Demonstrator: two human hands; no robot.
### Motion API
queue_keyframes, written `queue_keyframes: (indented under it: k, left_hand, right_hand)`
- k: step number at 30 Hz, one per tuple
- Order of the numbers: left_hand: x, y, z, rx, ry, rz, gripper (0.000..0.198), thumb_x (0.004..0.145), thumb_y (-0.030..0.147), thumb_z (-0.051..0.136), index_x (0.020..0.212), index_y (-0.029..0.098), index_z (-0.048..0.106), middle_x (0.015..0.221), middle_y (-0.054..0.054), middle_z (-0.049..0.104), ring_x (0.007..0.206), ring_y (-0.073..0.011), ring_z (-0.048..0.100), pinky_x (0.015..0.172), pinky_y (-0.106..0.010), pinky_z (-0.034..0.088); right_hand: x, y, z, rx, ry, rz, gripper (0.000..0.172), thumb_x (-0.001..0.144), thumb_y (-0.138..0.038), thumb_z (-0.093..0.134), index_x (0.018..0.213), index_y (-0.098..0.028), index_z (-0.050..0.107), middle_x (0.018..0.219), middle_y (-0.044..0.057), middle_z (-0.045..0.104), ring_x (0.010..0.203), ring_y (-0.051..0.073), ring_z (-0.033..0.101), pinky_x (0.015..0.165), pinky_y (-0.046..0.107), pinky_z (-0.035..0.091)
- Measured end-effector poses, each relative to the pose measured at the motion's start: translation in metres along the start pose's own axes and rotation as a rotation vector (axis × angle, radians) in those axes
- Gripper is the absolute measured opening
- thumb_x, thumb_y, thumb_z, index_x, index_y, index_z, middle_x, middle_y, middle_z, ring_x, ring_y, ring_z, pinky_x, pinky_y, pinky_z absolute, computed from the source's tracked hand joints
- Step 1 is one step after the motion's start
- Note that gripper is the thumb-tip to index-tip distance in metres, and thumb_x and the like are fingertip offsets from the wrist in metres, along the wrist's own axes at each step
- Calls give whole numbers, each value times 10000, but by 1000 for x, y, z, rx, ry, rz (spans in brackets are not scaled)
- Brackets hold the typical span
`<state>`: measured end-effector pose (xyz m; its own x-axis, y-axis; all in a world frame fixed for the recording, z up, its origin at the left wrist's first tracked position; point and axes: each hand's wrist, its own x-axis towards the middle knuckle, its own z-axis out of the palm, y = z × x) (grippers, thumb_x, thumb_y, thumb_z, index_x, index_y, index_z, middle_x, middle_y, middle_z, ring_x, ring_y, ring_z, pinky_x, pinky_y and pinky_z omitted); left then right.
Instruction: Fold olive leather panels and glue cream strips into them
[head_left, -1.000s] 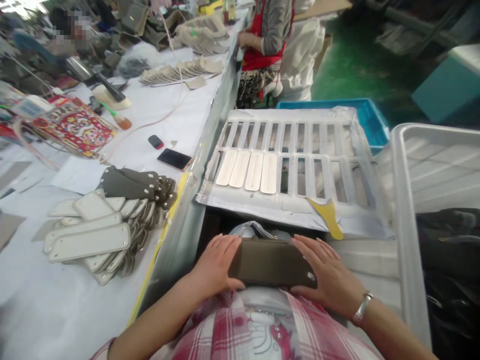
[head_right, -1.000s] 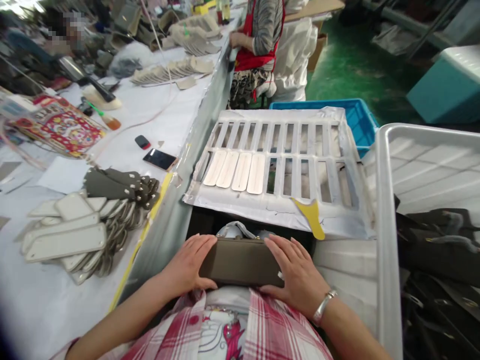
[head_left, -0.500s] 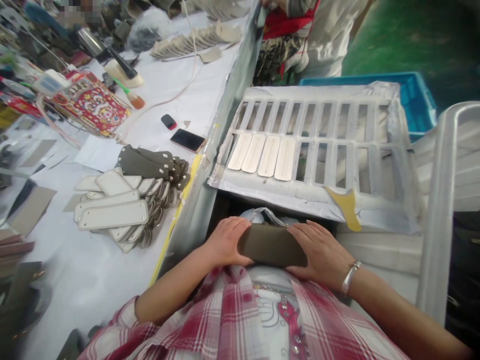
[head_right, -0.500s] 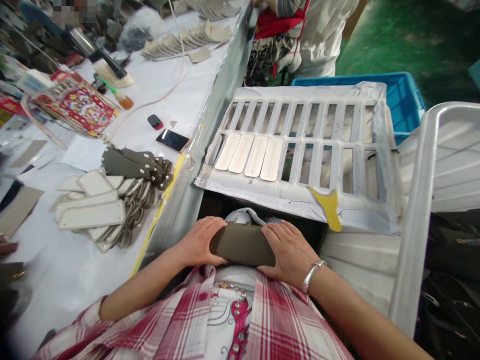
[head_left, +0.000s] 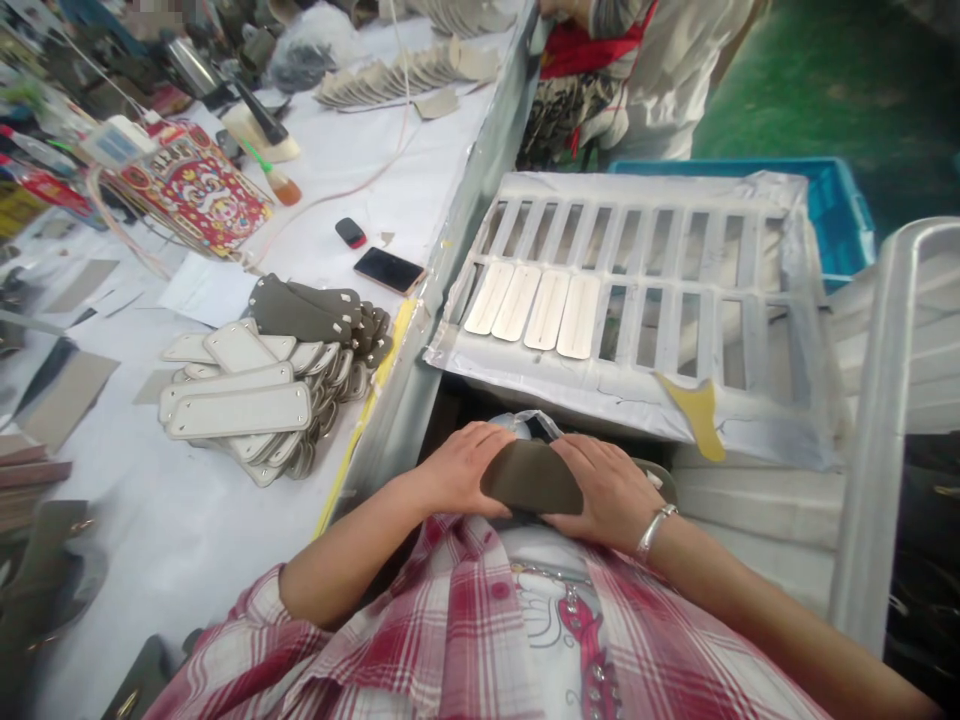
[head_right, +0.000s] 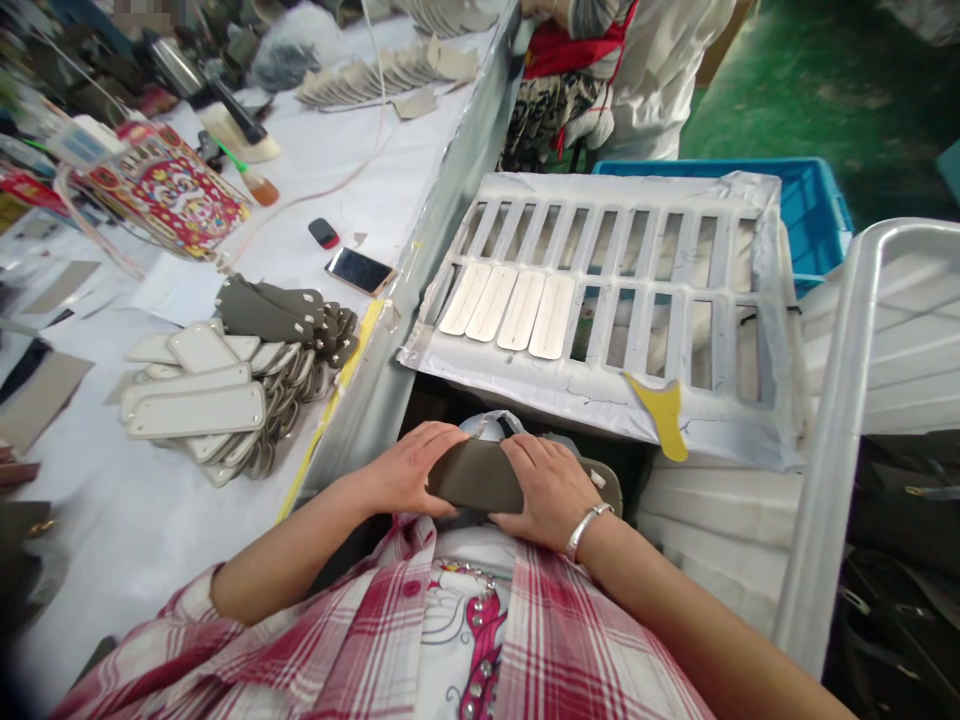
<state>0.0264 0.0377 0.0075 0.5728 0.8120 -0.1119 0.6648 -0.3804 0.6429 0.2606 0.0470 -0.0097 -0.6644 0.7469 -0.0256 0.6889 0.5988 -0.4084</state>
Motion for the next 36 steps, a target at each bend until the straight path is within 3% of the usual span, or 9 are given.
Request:
queue_keyframes:
  k: [6, 14, 21, 30, 33, 36]
  left_hand:
    - [-7, -16, -6, -105, -28, 62, 832, 565, 360, 750, 1275, 175, 356, 1289, -129, 428, 1211, -262, 380, 1048, -416, 304]
    - [-5, -22, 0, -131, 53, 124, 776, 560, 299, 715, 1241, 157, 370, 1266, -144, 441, 1207, -285, 382, 1050, -446, 302]
    - [-4, -23, 2, -156, 102, 82, 774, 551, 310, 714, 1223, 133, 374, 1241, -150, 448, 1181, -274, 412, 1043, -414, 335]
    - [2, -27, -1, -144, 38, 29, 762, 545, 329, 702, 1210, 115, 396, 1240, -157, 466, 1197, -278, 405, 1053, -408, 328]
    - [2, -19, -3, -19, -1, -9, 752, 575, 347, 685, 1230, 111, 401, 1267, -149, 467, 1233, -277, 368, 1083, -420, 269]
    - [4, -2, -1, 198, -14, -46, 707, 643, 388, 656, 1257, 135, 412, 1344, -132, 429, 1296, -310, 280, 1110, -511, 106]
  right_hand:
    - [1, 1, -2, -34, -2, -10, 697, 621, -492, 653, 1176, -99, 498, 1156, 154, 549, 1060, 290, 514, 923, 433, 403]
    - [9, -10, -3, -25, -32, 7, 678, 626, -457, 651, 1168, -81, 494, 1151, 169, 542, 1059, 302, 502, 931, 442, 388]
    - [23, -22, 7, 6, -4, -10, 677, 619, -451, 660, 1164, -80, 505, 1153, 173, 549, 1049, 307, 500, 925, 458, 378]
    - [32, -14, 6, 69, -24, -18, 676, 596, -453, 673, 1134, -66, 534, 1143, 186, 568, 1028, 311, 517, 889, 449, 399]
    - [33, -16, 4, 92, -55, 11, 664, 620, -462, 656, 1148, -78, 530, 1162, 174, 564, 1038, 305, 511, 908, 452, 385]
    - [28, -16, -2, 119, -102, 22, 725, 625, -499, 654, 1213, -109, 491, 1235, 146, 529, 1109, 297, 471, 980, 460, 326]
